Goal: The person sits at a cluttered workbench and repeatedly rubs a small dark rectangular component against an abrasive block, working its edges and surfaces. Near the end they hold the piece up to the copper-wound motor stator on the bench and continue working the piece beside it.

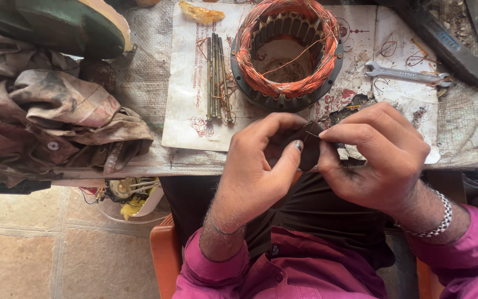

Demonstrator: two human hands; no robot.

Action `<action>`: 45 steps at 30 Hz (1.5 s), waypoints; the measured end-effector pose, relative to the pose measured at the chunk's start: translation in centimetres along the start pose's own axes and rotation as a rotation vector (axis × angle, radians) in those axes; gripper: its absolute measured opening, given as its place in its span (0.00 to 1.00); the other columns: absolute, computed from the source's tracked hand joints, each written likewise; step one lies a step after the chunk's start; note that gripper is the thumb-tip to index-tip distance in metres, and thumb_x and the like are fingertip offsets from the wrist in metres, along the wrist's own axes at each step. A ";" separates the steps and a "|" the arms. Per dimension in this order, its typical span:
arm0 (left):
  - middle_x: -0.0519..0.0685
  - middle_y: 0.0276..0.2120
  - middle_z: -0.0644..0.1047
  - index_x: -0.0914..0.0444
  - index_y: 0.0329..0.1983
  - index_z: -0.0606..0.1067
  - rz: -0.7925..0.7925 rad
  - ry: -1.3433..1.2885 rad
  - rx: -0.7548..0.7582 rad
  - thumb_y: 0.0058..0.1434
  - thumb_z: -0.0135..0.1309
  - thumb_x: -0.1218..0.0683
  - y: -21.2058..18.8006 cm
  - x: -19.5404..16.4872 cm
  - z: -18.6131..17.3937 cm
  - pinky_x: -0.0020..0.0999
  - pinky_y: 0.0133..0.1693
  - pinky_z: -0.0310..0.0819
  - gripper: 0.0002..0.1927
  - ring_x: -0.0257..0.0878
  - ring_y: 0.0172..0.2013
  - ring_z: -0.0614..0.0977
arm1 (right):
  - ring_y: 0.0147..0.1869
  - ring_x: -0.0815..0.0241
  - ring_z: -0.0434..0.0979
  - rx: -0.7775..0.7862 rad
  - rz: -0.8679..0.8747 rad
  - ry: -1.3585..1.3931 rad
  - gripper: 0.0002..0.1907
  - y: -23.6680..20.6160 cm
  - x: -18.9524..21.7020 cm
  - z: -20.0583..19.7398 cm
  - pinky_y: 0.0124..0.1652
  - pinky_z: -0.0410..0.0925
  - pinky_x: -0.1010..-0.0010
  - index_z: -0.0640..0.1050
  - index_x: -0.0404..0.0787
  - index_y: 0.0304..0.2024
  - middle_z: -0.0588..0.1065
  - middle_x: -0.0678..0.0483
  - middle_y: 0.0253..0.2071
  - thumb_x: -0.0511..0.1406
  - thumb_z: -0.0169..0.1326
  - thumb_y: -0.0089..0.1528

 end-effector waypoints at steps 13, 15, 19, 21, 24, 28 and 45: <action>0.48 0.38 0.80 0.71 0.51 0.75 -0.048 -0.238 0.043 0.60 0.56 0.64 0.2 0.5 -0.1 0.24 0.37 0.82 0.15 0.29 0.36 0.83 | 0.39 0.51 0.75 0.026 -0.060 -0.014 0.13 0.0 0.3 -0.7 0.40 0.70 0.63 0.82 0.37 0.43 0.74 0.51 0.35 0.23 0.65 0.57; 0.47 0.37 0.79 0.70 0.56 0.76 -0.002 -0.209 0.039 0.60 0.56 0.64 0.3 0.6 -0.1 0.23 0.37 0.82 0.19 0.27 0.36 0.83 | 0.38 0.50 0.74 0.044 -0.079 0.024 0.14 0.0 0.2 -0.6 0.39 0.70 0.63 0.82 0.39 0.41 0.73 0.51 0.33 0.23 0.64 0.54; 0.45 0.34 0.80 0.70 0.58 0.76 -0.075 -0.369 0.098 0.62 0.54 0.65 0.2 1.0 -0.2 0.22 0.32 0.76 0.20 0.26 0.31 0.80 | 0.37 0.51 0.75 0.063 -0.025 0.005 0.13 -0.1 -0.2 -0.3 0.37 0.69 0.64 0.82 0.37 0.40 0.74 0.50 0.32 0.23 0.65 0.53; 0.44 0.34 0.81 0.71 0.56 0.77 -0.068 -0.379 0.104 0.63 0.53 0.65 0.3 1.1 -0.1 0.22 0.32 0.76 0.18 0.25 0.31 0.80 | 0.37 0.54 0.74 0.042 0.024 0.019 0.12 -0.1 -0.3 -0.4 0.35 0.68 0.68 0.83 0.37 0.42 0.73 0.52 0.33 0.23 0.66 0.57; 0.44 0.34 0.80 0.71 0.56 0.77 -0.043 -0.379 0.101 0.63 0.54 0.65 0.4 1.2 0.0 0.22 0.33 0.76 0.18 0.25 0.31 0.79 | 0.34 0.52 0.73 0.112 -0.054 0.103 0.13 0.1 -0.4 -0.3 0.36 0.68 0.64 0.81 0.37 0.38 0.73 0.51 0.31 0.23 0.64 0.52; 0.44 0.33 0.80 0.71 0.55 0.77 -0.060 -0.370 0.094 0.62 0.54 0.65 0.4 1.3 0.2 0.21 0.32 0.75 0.17 0.25 0.31 0.79 | 0.34 0.55 0.73 0.056 0.023 0.089 0.13 0.0 -0.6 -0.4 0.34 0.68 0.68 0.82 0.37 0.42 0.72 0.50 0.32 0.23 0.64 0.55; 0.44 0.33 0.80 0.71 0.55 0.78 -0.056 -0.373 0.077 0.61 0.53 0.66 0.4 1.4 0.3 0.21 0.32 0.74 0.17 0.24 0.30 0.78 | 0.32 0.59 0.72 0.072 -0.013 0.143 0.14 -0.4 -0.7 -0.4 0.29 0.66 0.71 0.82 0.37 0.42 0.72 0.51 0.31 0.22 0.63 0.54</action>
Point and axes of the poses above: each hand's wrist, its own y-axis towards the middle knuckle, its own z-axis out of the palm, x = y × z, the point moved 2 cm from there along y, towards the middle knuckle
